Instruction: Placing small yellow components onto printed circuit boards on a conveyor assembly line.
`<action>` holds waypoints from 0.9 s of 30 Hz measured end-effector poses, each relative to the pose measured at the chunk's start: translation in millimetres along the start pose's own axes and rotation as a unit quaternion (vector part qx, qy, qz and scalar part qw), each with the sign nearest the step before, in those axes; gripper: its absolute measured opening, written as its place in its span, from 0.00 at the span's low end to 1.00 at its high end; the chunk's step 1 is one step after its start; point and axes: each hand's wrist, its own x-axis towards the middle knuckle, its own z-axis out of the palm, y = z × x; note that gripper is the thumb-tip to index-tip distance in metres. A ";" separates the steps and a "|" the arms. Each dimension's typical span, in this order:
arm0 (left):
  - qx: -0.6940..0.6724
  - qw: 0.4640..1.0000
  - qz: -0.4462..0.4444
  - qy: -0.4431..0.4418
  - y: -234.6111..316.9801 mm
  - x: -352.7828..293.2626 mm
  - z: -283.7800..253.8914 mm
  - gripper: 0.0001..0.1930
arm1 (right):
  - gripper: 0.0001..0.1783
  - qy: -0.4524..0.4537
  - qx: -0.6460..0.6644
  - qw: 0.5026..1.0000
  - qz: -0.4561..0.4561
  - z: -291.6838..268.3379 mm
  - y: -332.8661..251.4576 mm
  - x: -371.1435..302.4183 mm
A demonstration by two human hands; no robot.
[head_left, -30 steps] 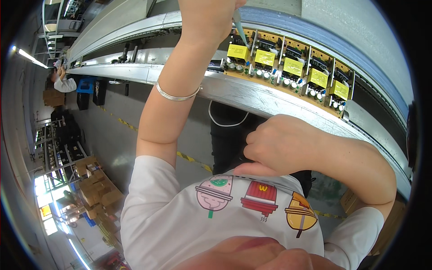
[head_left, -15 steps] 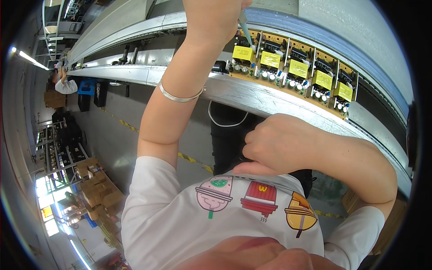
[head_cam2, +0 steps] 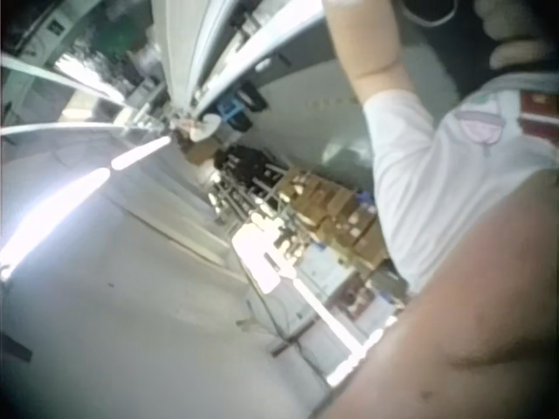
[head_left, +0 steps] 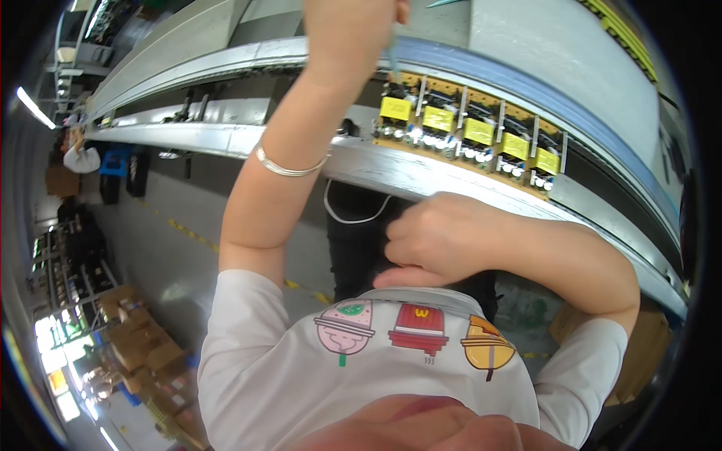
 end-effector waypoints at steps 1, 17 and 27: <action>0.043 0.998 0.036 0.023 4.4 4.0 -4.7 0.18 | 0.24 0.061 -0.022 0.998 -0.008 2.3 1.8 1.2; 0.642 0.591 0.485 0.057 17.9 -10.2 16.8 0.34 | 0.20 0.173 -0.361 0.905 0.145 -14.7 17.1 -4.6; 0.551 0.619 0.556 -0.064 -5.0 -18.2 42.0 0.30 | 0.14 0.268 -0.376 0.796 0.392 -14.2 -20.7 -148.9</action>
